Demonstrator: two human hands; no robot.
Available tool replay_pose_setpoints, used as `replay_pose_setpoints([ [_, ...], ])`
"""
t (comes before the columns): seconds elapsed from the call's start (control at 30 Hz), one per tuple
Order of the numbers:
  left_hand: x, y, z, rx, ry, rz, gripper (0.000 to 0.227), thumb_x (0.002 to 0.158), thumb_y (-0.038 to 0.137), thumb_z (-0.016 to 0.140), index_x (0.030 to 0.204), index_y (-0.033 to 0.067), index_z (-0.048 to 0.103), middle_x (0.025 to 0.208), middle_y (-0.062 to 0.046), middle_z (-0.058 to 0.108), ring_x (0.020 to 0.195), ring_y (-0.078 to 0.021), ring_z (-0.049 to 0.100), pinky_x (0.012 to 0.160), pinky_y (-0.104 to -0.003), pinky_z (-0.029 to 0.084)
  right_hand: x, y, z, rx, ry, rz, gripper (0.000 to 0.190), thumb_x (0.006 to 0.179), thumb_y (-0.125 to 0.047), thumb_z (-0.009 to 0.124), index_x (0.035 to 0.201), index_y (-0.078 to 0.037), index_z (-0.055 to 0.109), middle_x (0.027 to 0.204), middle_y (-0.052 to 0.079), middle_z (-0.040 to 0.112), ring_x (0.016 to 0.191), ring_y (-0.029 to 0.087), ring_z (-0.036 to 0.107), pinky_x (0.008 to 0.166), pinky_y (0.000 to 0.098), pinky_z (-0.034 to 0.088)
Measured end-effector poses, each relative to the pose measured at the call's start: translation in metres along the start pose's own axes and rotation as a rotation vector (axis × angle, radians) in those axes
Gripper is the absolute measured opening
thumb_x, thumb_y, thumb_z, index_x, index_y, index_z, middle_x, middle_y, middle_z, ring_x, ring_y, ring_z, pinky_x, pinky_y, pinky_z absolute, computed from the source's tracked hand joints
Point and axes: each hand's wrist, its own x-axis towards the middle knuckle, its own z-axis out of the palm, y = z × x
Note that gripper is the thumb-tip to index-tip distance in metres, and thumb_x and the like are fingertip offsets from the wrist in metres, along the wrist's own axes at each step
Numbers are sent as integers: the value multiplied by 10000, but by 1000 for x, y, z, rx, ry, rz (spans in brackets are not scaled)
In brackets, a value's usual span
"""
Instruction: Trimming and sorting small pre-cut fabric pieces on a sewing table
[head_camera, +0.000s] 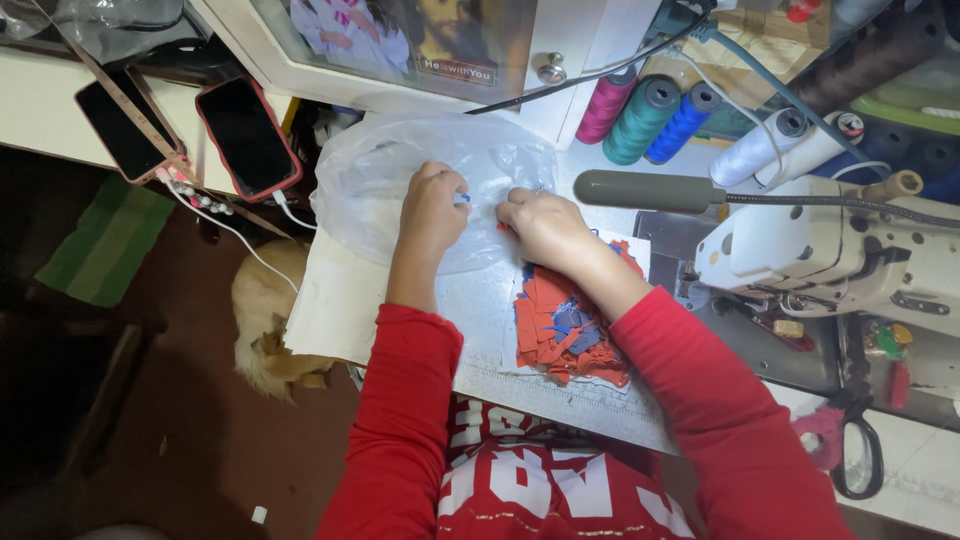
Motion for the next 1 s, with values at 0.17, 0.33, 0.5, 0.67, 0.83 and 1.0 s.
replay_pose_setpoints([
  [0.17,2,-3,8,30,35,-9,116,831,85,738,943,114,741,1162,-94,616,1161,-367,610,927,-475,557,15,47,18,369,21,123,138,938,-187,683,1057,-119,700,938,151,680,937,445,704,801,526,577],
  [0.33,1,1,4,35,34,-13,70,860,79,686,841,145,698,1145,-82,619,1130,-360,616,891,-461,563,-28,67,-4,573,186,78,175,966,-229,685,1022,-64,674,842,137,624,857,391,678,767,486,529],
  [0.5,-3,10,-2,-358,159,427,84,807,17,704,856,78,674,927,-120,625,950,-389,662,898,-441,523,-103,36,-46,536,268,-69,170,884,-205,743,862,-59,658,716,171,616,775,419,665,739,458,550],
  [0.67,-35,78,6,-471,-134,665,29,841,106,726,866,115,713,980,-85,653,1039,-351,618,966,-490,450,-138,35,-25,457,123,50,197,899,-122,697,1089,-98,743,958,97,684,947,336,699,845,454,567],
  [0.83,-47,92,13,-181,-361,567,112,885,183,692,968,170,766,1065,-26,641,1128,-305,559,1014,-536,406,-151,47,-1,535,184,131,356,904,-50,661,1246,-111,737,1042,115,643,1043,356,675,905,470,544],
  [1.0,-37,67,19,-33,-151,418,168,837,197,743,1000,236,732,1072,21,590,1121,-254,539,972,-481,407,-163,41,-13,623,267,383,334,901,-173,705,1230,-230,706,965,138,717,981,364,714,876,468,548],
])
